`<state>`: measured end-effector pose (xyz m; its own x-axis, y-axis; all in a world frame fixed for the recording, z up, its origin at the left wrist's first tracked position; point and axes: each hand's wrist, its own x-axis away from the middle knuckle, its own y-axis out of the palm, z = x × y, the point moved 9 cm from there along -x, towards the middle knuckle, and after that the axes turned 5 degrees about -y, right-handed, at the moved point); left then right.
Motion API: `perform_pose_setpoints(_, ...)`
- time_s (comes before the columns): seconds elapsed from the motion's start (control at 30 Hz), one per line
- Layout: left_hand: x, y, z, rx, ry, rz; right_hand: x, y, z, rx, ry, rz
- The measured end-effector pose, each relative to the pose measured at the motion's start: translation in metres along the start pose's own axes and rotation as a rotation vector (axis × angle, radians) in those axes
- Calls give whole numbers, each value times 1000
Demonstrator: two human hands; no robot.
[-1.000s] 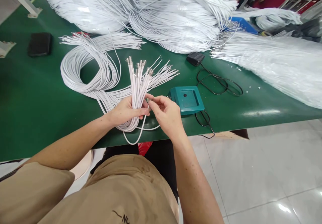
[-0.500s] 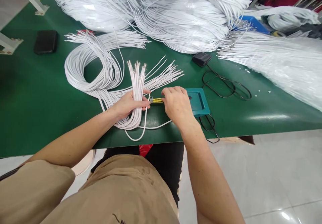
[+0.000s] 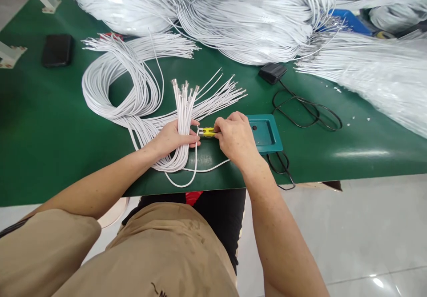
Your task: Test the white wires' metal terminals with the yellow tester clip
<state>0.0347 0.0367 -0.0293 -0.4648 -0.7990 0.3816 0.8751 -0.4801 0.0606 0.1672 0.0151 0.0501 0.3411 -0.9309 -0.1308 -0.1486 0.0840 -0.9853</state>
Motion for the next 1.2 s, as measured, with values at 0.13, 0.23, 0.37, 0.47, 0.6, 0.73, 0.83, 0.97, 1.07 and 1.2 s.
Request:
perform_pose_setpoints(0.13,-2,-2,-2,-69,7,32,-1,-1,3,23,41,7)
perform_pose_setpoints(0.23,-2,-2,-1,-117,12,60,-2,-1,2,31,32,11)
perform_pose_setpoints(0.37,1,-3,2,-187,17,97,-4,0,1,47,34,-8)
perform_pose_setpoints(0.47,2,-2,4,-226,29,111,-4,1,1,44,45,-38)
perform_pose_setpoints(0.6,1,-2,2,-221,17,103,4,-9,4,58,56,58)
perform_pose_setpoints(0.73,2,-3,2,-209,-1,81,25,-17,35,169,298,233)
perform_pose_setpoints(0.83,9,-4,4,-206,-30,63,30,-11,46,152,364,237)
perform_pose_setpoints(0.97,18,-4,9,-186,-21,34,34,-29,21,60,320,332)
perform_pose_setpoints(1.07,19,-5,11,-180,22,27,39,-37,-32,-174,103,312)
perform_pose_setpoints(1.2,18,-1,11,-141,39,-39,53,-14,-115,-175,-249,93)
